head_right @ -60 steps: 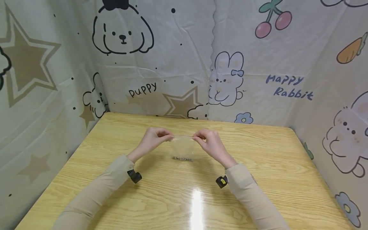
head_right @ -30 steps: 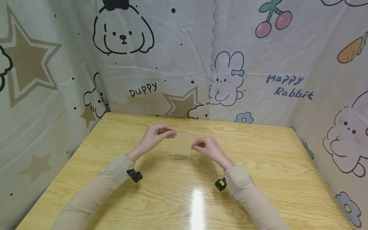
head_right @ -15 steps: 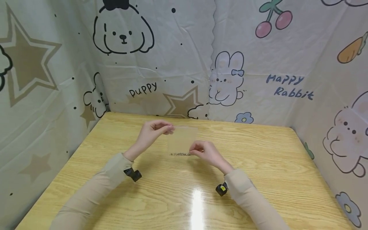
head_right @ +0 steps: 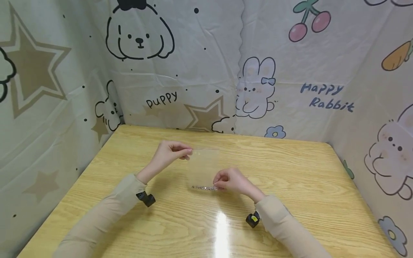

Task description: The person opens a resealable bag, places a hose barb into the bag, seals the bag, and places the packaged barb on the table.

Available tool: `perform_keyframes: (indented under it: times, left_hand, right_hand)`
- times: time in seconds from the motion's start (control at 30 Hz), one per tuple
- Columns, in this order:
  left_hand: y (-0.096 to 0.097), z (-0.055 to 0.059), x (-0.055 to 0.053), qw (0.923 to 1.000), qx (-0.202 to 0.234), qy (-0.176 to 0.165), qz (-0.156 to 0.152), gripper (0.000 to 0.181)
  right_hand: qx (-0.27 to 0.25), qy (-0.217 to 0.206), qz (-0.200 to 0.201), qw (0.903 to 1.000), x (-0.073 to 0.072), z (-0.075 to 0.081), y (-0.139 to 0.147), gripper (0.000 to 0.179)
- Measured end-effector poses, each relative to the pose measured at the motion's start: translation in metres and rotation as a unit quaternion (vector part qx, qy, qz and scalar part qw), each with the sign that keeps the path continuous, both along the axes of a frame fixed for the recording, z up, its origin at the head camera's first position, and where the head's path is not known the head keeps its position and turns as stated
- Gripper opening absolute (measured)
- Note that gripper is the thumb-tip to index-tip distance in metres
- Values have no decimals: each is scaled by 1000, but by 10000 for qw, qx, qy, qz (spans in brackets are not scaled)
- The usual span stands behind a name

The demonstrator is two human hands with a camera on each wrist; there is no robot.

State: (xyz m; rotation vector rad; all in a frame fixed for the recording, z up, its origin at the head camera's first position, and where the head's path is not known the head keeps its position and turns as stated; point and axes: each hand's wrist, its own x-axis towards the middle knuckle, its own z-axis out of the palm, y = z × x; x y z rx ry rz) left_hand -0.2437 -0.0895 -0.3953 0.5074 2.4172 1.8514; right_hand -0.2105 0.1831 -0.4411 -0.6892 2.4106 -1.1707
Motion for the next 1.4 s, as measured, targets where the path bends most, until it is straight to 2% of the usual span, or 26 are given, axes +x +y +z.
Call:
perform_keyframes:
  times: [0.17,0.4,0.53,0.83,0.93,1.13,1.27,1.4]
  left_hand:
    - [-1,-11,-6,9985,-493,-194,-101,17]
    - [2,-27,-22,9954,-934,-155,-141,17]
    - [5,-30,-32,9939,-1049,-240,-252,17]
    - [13,-31,-55,9881,-1096,-955,-512,18]
    - [15,-34,-63,9862,-1223,-963,-568,17]
    - [19,-41,-73,9794,-1807,-766,-481,13]
    - [22,-47,-77,9741,-2060,-839,-404,11]
    - [26,-51,-80,9717,-2132,-969,-310,10]
  right_hand:
    - [322,-564,-94,9978,2,0,1,10]
    - [400,-765,-287,9958,2,-4,2,13]
    - [423,-899,-400,9942,2,-5,1,13]
    - [502,-1019,-698,9911,2,-7,2,12]
    - [446,-1115,-745,9900,2,-7,4,14]
    - [343,-1284,-902,9870,-2,-10,5,16]
    - [259,-1482,-972,9838,-4,-12,5,17]
    - [175,-1800,-976,9787,-7,-14,6,17]
